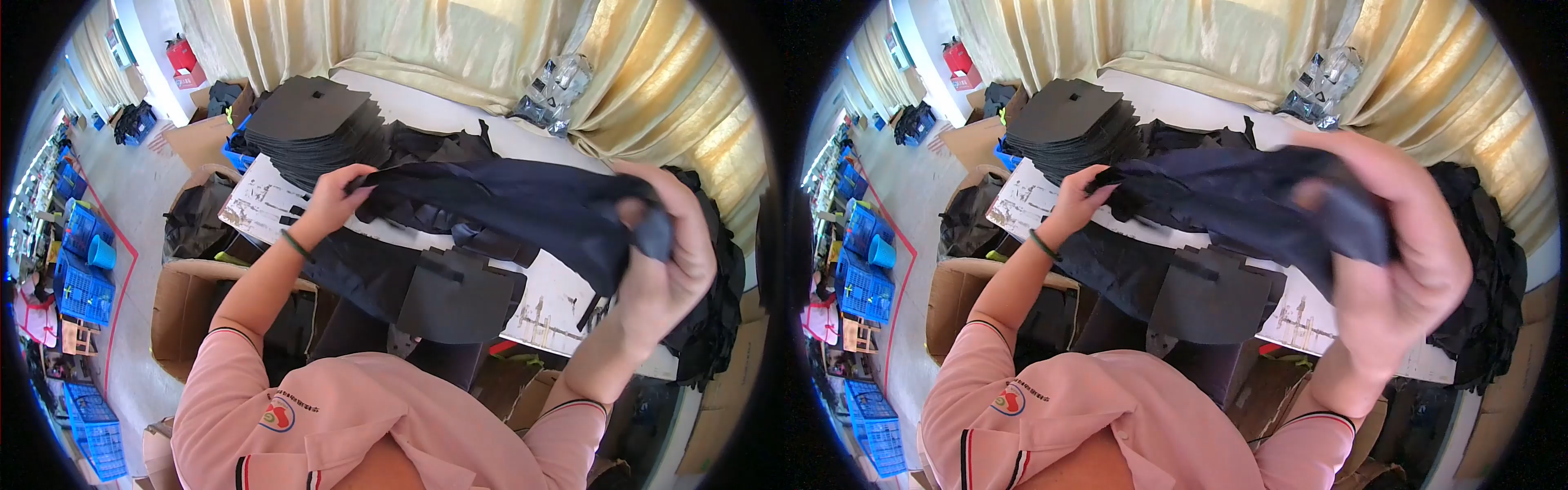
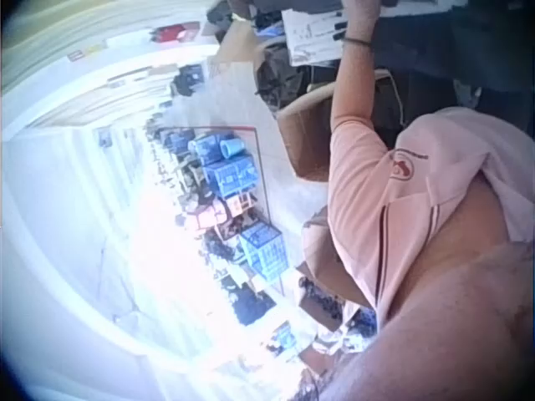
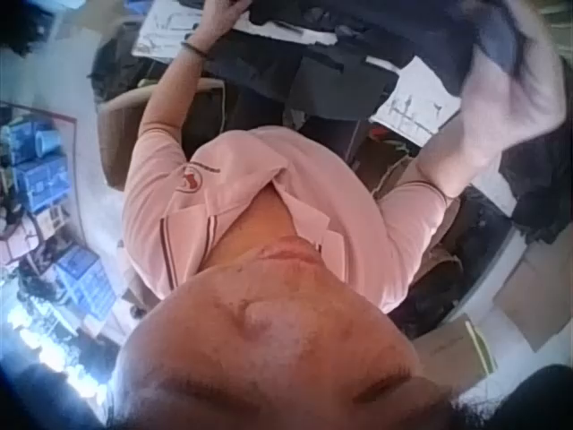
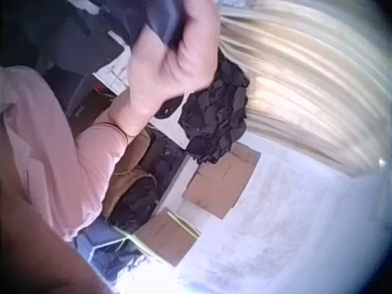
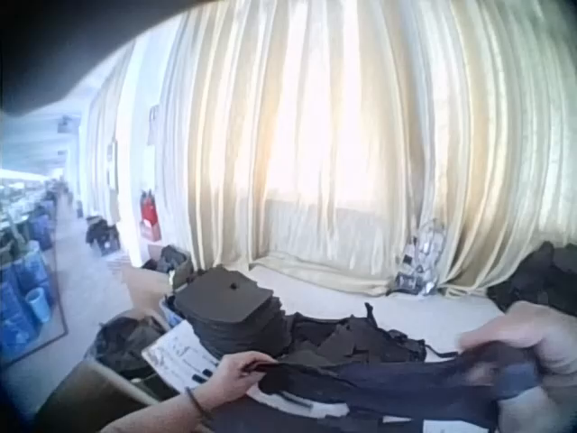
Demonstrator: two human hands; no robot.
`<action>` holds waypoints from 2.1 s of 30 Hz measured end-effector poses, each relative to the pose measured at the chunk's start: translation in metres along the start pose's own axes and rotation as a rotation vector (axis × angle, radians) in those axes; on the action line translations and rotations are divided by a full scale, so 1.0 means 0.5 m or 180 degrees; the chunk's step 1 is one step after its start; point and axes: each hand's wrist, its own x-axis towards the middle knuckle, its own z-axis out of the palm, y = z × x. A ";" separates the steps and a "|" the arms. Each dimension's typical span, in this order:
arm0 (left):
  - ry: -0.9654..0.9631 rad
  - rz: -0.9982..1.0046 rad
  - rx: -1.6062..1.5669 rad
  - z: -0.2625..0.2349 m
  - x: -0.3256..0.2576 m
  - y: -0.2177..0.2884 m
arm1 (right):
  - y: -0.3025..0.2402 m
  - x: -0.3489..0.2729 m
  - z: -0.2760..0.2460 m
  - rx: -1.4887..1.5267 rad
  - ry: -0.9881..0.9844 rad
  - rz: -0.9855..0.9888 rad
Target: Sorting and inspecting pre-cut black fabric pieces on a work table in a factory workshop.
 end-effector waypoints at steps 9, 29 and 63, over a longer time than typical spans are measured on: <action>-0.1352 -0.1146 0.0657 -0.288 -0.151 -0.027 | 0.133 -0.216 -0.032 0.0243 0.0544 0.1828; -0.2654 -0.1509 0.1458 -0.114 -0.138 -0.112 | 0.417 -0.580 0.112 -0.0607 0.0193 0.2747; -0.2126 -0.1359 0.2079 -0.157 -0.007 -0.159 | 0.379 -0.567 0.130 -0.1179 0.0087 0.2534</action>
